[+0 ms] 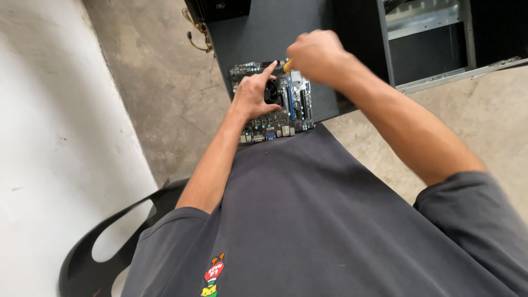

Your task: Inspecting a computer motherboard with a screwdriver and installing it into a desktop computer case.

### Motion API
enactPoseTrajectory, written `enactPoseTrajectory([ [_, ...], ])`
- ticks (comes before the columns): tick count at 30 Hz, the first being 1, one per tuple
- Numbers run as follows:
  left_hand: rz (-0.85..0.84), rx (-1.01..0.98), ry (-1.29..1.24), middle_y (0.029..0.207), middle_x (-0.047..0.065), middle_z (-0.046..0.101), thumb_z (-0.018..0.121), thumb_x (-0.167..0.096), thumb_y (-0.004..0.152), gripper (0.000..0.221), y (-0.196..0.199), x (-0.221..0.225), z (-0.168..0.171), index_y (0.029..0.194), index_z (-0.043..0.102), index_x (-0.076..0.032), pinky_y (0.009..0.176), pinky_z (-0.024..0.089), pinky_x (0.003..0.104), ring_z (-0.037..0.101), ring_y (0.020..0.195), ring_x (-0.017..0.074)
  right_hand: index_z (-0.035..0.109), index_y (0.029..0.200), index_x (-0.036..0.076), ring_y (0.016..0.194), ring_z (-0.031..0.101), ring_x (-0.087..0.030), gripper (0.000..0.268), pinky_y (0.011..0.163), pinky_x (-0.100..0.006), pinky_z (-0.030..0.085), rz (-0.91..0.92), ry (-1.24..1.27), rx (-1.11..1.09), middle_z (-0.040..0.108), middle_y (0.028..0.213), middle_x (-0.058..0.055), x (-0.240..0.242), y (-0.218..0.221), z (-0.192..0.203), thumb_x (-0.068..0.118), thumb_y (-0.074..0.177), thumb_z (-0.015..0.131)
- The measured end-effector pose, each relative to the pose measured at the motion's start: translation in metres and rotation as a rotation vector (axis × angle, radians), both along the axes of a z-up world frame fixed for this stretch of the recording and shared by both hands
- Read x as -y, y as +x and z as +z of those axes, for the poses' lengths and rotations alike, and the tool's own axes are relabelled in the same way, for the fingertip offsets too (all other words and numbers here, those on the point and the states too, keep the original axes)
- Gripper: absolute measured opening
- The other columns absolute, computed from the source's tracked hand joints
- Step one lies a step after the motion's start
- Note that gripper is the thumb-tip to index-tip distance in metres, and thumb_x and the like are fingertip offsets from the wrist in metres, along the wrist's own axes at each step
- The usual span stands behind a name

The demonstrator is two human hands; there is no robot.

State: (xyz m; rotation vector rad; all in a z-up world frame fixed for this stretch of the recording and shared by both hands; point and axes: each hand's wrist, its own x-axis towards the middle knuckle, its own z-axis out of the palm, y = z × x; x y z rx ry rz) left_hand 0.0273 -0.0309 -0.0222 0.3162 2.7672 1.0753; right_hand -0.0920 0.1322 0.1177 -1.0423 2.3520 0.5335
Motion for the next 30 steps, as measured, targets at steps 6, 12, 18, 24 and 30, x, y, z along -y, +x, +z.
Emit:
enactPoseTrajectory([
  [6,0.256,-0.021,0.306,0.137,0.013,0.065,0.09,-0.049,0.07,0.1,0.026,0.028,0.025,0.151,0.043,-0.014,0.097,0.051,0.045,0.063,0.12,0.0263,0.043,0.118,0.009,0.072,0.06,-0.059,0.025,0.062,-0.068,0.044,-0.551,-0.598,-0.101,0.065,0.09,-0.031,-0.091,0.04,-0.058,0.032,0.112,0.053],
  [12,0.718,0.15,0.217,0.083,0.002,0.079,0.068,-0.036,0.091,0.032,0.04,0.032,-0.027,0.119,0.072,-0.019,0.079,0.06,0.039,0.078,0.088,0.0247,0.046,0.119,0.005,0.08,0.073,-0.052,0.024,0.066,-0.057,0.061,-0.749,-0.568,-0.139,0.066,0.095,-0.026,-0.102,0.082,-0.126,0.024,0.108,0.055],
  [18,0.755,0.256,0.089,0.078,0.003,0.077,0.068,-0.032,0.088,0.026,0.029,0.027,-0.069,0.109,0.076,-0.018,0.082,0.06,0.043,0.076,0.09,0.0289,0.054,0.123,0.009,0.078,0.071,-0.054,0.04,0.065,-0.059,0.062,-0.662,-0.545,-0.202,0.054,0.112,-0.018,-0.101,0.084,-0.136,0.039,0.102,0.07],
  [24,0.693,0.37,0.068,0.087,0.0,0.078,0.069,-0.034,0.085,0.021,0.016,0.039,-0.089,0.102,0.079,-0.026,0.09,0.058,0.044,0.074,0.099,0.0281,0.071,0.117,0.014,0.085,0.075,-0.032,0.018,0.073,-0.04,0.061,-0.77,-0.955,0.113,0.07,0.104,-0.007,-0.05,0.107,-0.153,0.025,0.103,0.068],
  [30,0.625,0.427,0.085,0.094,0.005,0.078,0.072,-0.034,0.084,0.019,0.007,0.051,-0.058,0.099,0.079,-0.027,0.092,0.057,0.045,0.073,0.103,0.0312,0.073,0.117,0.008,0.074,0.071,-0.026,0.026,0.068,-0.037,0.056,-0.955,-1.071,0.234,0.075,0.106,-0.013,-0.031,0.112,-0.131,0.021,0.094,0.074],
])
